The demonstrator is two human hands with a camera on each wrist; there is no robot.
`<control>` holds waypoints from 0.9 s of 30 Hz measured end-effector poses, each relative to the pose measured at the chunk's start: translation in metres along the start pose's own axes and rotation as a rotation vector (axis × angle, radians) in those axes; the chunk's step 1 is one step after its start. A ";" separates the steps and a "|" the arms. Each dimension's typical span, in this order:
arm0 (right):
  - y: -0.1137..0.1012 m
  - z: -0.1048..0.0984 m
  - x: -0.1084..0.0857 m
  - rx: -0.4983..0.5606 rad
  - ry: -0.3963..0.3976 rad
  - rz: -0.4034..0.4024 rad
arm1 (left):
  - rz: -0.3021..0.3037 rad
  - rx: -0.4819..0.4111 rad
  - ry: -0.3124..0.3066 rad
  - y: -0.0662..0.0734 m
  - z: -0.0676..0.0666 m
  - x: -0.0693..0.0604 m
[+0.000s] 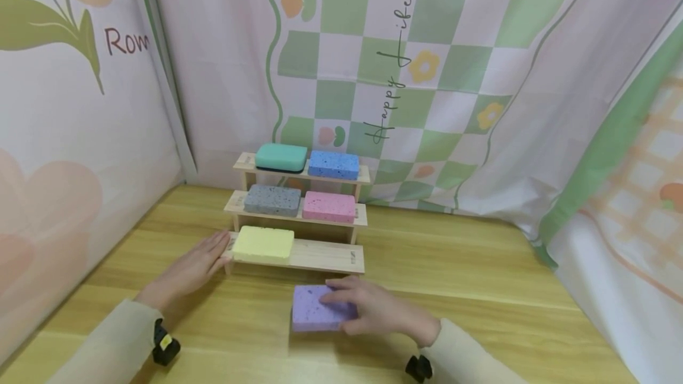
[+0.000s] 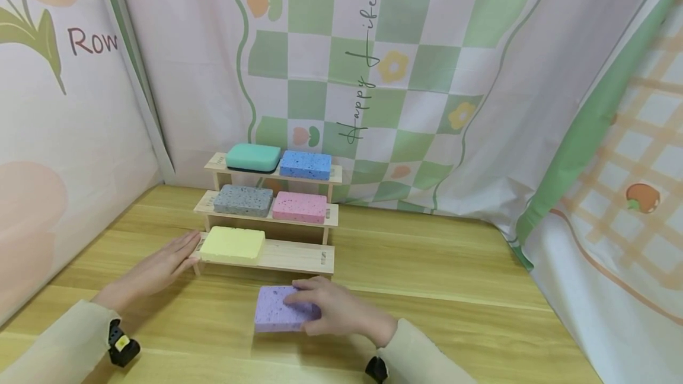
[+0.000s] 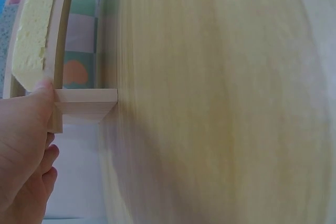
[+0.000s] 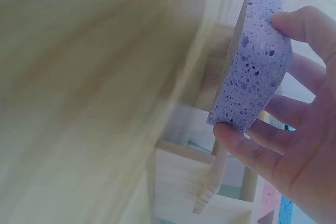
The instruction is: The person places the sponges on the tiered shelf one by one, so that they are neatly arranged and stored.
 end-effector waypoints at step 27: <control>0.020 -0.035 0.016 -0.080 0.108 0.042 | 0.001 0.010 0.002 0.000 -0.001 -0.001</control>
Point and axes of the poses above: each hand's wrist, its own x-axis towards the middle knuckle, its own z-axis out of the palm, y = z × x, the point moved 3 cm from there along x, towards the middle knuckle, and after that the axes turned 7 degrees about -x, right-handed, at the moved point
